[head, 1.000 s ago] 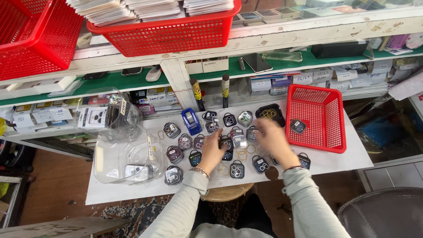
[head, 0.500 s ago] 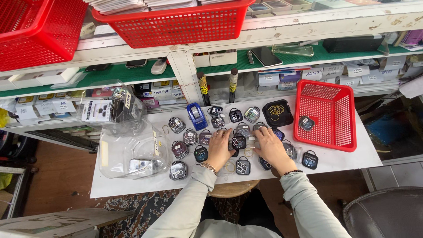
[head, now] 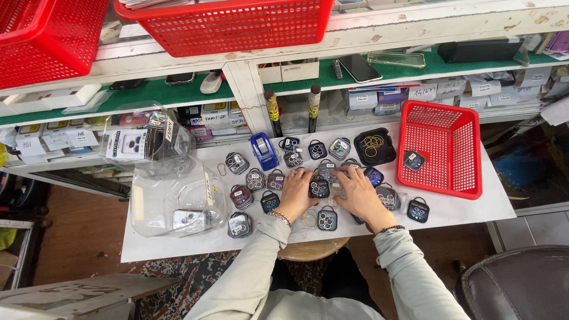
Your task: The person picks up small keychain pouches from the counter one at a time, threads and attaches metal rings and clasps to them by hand, and places the finished keychains into a red basket at the side of the counter.
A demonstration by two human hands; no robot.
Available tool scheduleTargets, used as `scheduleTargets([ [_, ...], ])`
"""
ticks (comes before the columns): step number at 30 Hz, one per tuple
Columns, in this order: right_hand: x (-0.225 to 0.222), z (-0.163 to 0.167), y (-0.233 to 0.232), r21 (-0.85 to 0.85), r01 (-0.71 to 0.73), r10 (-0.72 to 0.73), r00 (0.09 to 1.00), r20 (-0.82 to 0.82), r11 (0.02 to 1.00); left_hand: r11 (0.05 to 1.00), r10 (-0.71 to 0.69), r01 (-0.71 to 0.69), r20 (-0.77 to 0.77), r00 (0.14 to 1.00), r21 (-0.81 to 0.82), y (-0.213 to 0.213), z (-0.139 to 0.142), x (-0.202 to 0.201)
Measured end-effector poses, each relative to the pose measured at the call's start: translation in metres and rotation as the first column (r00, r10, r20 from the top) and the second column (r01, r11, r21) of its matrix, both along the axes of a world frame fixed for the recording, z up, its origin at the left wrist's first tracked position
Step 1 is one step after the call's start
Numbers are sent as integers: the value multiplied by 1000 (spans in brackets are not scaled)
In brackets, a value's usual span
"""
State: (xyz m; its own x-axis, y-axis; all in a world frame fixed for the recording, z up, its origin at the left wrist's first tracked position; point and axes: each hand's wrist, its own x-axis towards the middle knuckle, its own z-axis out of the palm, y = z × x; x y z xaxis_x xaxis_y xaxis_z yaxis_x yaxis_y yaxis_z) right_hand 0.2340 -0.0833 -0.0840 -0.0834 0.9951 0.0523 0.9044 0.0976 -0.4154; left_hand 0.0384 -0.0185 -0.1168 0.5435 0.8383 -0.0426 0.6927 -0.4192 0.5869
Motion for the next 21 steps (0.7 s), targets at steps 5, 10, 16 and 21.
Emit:
scheduleTargets([
  [5,-8,0,1,-66,7,-6,1000,16,998,999,12,-17,108,994,44,1,2,0],
  [10,-9,0,4,48,-39,36,997,70,998,998,14,-25,177,984,60,2,2,-1],
  [16,-27,-5,5,-24,-77,80,978,191,997,997,28,-39,162,986,67,-5,3,-20],
  [21,-27,-6,4,-5,-87,88,996,26,996,996,41,-51,126,991,74,-13,-2,-30],
])
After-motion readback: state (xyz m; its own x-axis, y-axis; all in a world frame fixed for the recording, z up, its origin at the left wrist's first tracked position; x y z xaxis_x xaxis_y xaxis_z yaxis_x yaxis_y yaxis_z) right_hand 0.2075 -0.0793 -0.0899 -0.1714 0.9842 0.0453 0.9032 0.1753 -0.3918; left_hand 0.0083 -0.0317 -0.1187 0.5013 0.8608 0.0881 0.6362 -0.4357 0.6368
